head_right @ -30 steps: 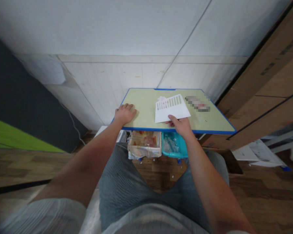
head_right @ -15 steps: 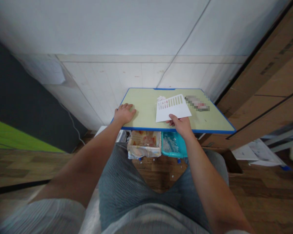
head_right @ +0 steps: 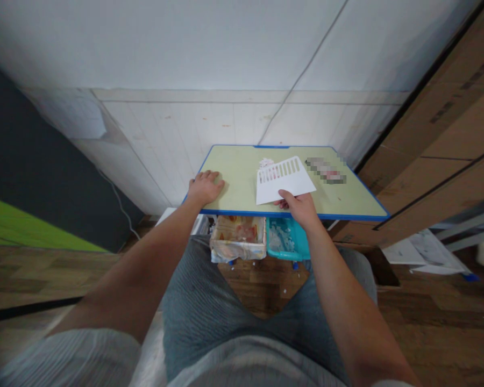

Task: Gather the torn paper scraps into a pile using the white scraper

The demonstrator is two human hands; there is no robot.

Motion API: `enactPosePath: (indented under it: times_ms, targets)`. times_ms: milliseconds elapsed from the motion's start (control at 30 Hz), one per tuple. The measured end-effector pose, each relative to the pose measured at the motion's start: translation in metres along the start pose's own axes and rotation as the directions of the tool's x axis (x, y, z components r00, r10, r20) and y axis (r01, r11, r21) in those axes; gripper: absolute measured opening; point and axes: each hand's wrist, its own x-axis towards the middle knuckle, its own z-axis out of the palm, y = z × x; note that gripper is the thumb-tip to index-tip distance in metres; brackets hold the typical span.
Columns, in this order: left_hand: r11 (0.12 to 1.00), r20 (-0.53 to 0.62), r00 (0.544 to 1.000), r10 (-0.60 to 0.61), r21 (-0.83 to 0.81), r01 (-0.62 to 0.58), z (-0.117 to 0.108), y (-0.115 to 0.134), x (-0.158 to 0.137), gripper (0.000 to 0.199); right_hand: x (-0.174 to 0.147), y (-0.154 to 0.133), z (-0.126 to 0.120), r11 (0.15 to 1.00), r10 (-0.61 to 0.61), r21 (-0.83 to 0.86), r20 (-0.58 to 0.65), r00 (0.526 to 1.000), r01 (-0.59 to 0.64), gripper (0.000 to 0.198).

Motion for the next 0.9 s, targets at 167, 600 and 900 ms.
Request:
enactPosePath:
  times_ms: [167, 600, 900]
  targets:
    - [1.0, 0.013, 1.0, -0.009, 0.011, 0.009, -0.001, 0.001, -0.001, 0.071, -0.002, -0.004, 0.0, 1.0, 0.001, -0.001, 0.03, 1.0, -0.001, 0.055]
    - [1.0, 0.018, 1.0, -0.01, 0.005, 0.01, -0.001, 0.001, -0.001, 0.072, -0.008, -0.013, -0.001, 0.999, 0.031, 0.038, 0.065, 0.997, -0.034, 0.051]
    - [1.0, 0.003, 1.0, -0.006, 0.007, 0.006, 0.001, -0.003, -0.002, 0.07, 0.011, -0.011, -0.006, 0.993, 0.074, 0.099, -0.067, 0.995, -0.067, 0.045]
